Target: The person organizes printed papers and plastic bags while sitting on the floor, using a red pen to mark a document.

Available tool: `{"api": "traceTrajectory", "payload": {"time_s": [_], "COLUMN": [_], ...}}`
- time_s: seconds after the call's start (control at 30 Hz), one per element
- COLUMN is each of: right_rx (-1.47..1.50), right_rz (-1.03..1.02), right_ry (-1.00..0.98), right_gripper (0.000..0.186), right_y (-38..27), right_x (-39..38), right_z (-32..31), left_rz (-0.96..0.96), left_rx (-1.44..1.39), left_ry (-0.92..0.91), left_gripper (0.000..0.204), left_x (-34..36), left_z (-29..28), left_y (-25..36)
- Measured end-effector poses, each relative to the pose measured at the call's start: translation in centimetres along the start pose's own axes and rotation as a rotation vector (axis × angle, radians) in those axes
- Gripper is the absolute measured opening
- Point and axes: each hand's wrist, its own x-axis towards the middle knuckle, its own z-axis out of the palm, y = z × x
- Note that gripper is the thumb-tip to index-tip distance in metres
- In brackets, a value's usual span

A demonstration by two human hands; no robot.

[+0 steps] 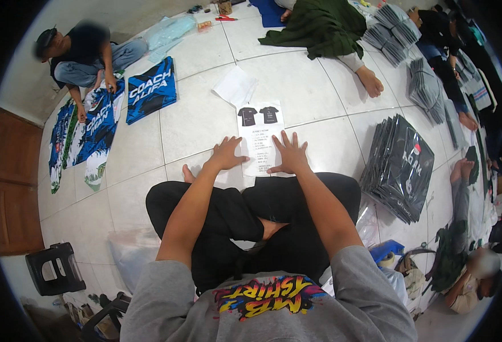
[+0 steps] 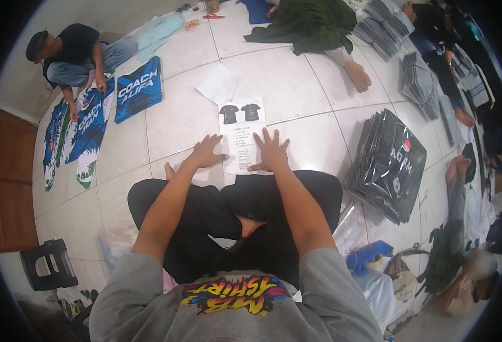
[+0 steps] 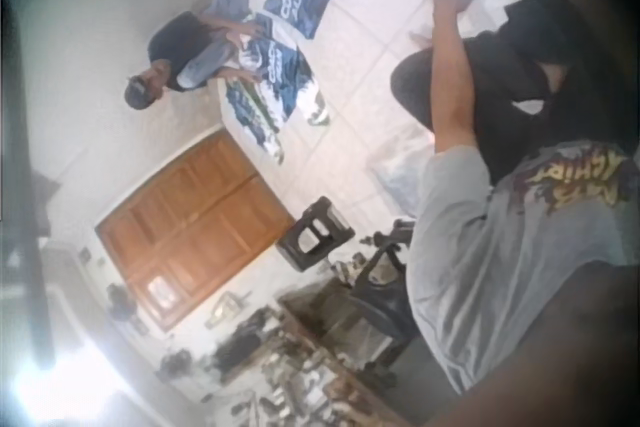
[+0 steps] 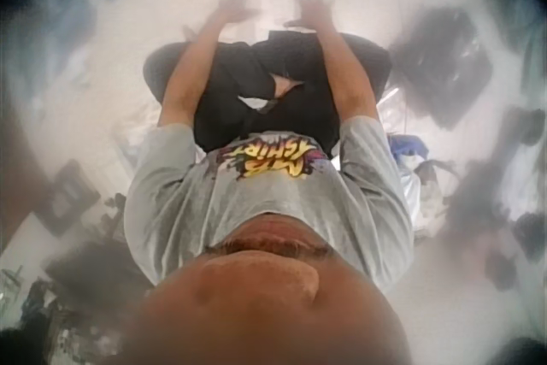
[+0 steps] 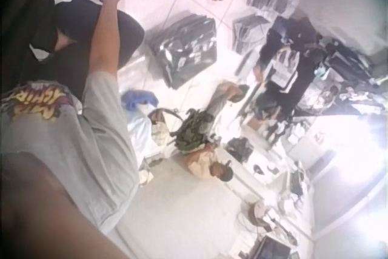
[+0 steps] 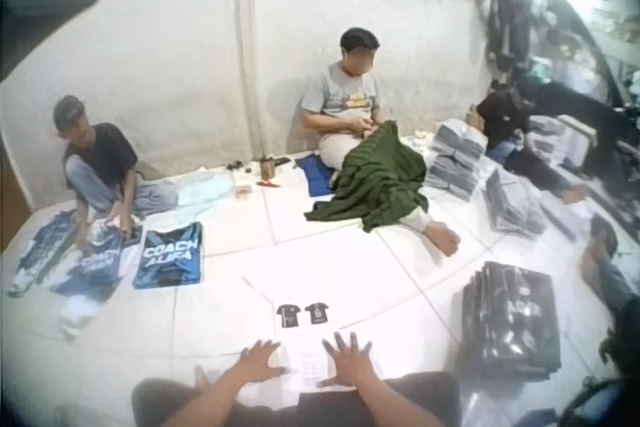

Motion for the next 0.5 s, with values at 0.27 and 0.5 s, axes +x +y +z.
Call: {"api": "traceTrajectory", "payload": {"time_s": [0.27, 0.5], "right_rx": [0.002, -0.019], "right_rz": [-0.022, -0.008], "right_ry": [0.001, -0.049], "right_gripper": [0.141, 0.144], "right_y": [0.2, -0.2], "right_x": [0.1, 0.2], "right_z": [0.5, -0.2], "left_rz": [-0.032, -0.141], "left_rx": [-0.25, -0.136], "left_ry": [0.009, -0.202], "left_gripper": [0.073, 0.079], "left_x": [-2.0, -5.5], "left_z": [-3.1, -4.8], "left_y": [-2.5, -2.0]}}
